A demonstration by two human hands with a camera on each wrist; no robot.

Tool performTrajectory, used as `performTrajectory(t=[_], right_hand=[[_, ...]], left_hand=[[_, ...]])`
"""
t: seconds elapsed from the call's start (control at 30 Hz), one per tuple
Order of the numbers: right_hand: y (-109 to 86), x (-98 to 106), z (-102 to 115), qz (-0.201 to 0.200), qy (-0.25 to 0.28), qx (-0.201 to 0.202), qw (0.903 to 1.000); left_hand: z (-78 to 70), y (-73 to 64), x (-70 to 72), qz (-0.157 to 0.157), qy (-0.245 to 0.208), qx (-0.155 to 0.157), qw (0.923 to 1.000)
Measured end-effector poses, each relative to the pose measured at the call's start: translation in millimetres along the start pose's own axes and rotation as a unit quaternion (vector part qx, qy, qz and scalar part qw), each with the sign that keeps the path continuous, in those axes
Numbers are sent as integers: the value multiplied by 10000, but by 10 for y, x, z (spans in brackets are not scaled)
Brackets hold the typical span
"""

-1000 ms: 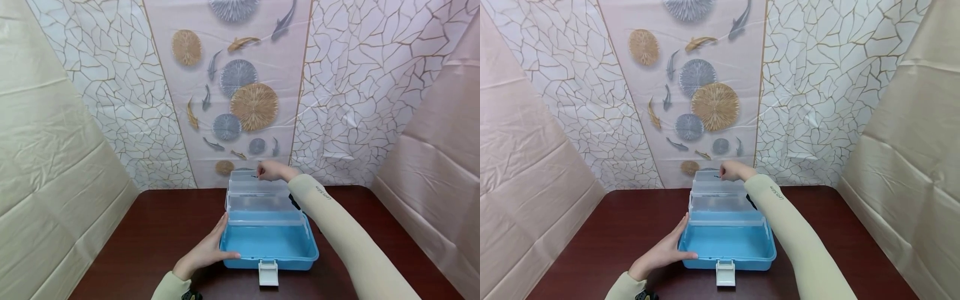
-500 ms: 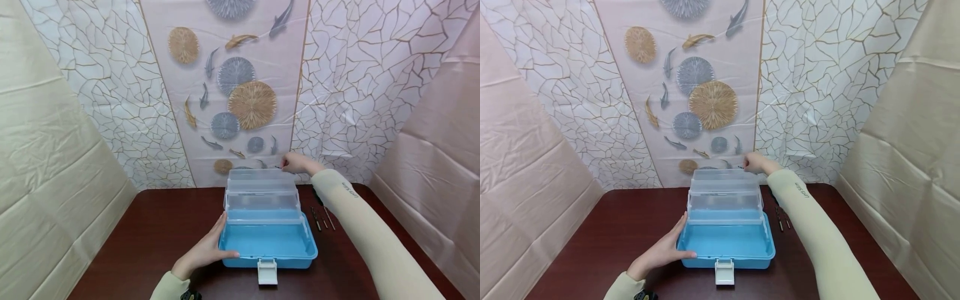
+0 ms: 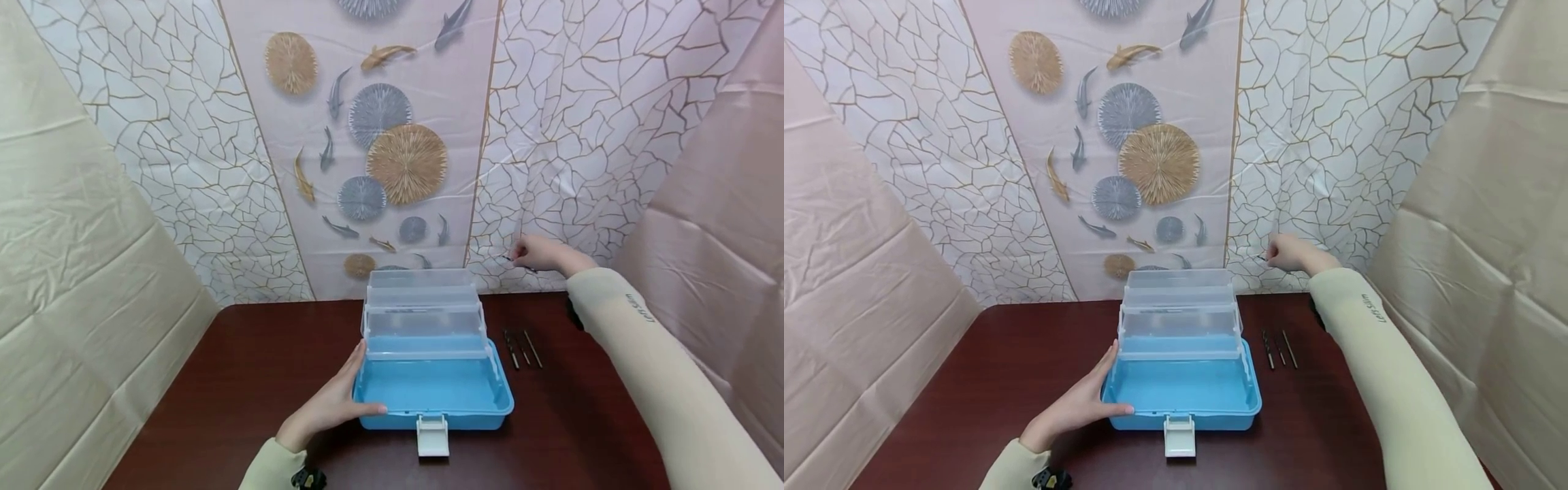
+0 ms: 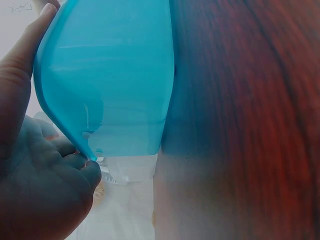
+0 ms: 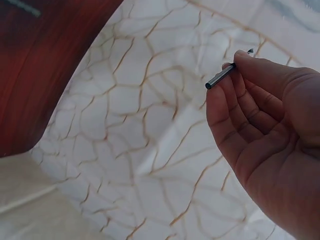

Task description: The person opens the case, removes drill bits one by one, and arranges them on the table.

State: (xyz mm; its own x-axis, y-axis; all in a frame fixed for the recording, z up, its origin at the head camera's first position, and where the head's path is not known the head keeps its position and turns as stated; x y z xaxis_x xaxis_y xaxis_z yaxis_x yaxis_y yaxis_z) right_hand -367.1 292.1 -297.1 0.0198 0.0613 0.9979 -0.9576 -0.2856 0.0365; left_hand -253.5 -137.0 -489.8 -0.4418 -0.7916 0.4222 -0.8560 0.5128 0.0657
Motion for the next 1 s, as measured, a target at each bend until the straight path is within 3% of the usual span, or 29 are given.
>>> performTrajectory(t=[0.4,0.63,1.0], right_hand=[[-209,-167,-375,424,380,-482,9972],[-324,-350,-529,304,725,-598,9951],[-537,-733,-757,415,1843,-946,9774]], left_hand=[[-5,1,-15,-9,-16,-37,10000],[14,8,-20,9,-30,-6,10000],[-14,21,-5,-3,-71,-37,10000]])
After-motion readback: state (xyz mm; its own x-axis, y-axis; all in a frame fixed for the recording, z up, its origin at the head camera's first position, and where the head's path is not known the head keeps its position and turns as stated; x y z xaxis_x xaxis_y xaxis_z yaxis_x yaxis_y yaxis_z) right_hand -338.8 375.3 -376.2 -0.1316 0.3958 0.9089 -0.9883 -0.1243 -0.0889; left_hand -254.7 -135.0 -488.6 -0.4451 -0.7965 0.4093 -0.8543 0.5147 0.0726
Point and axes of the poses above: each hand's wrist, its own y-axis towards the middle knuckle, its own x-axis out of the back of the hand, z = x × y, the point moved 1 cm from there along y, towards the middle knuckle, and after that the axes turned 13 degrees about -y, right-handed, at the moved point
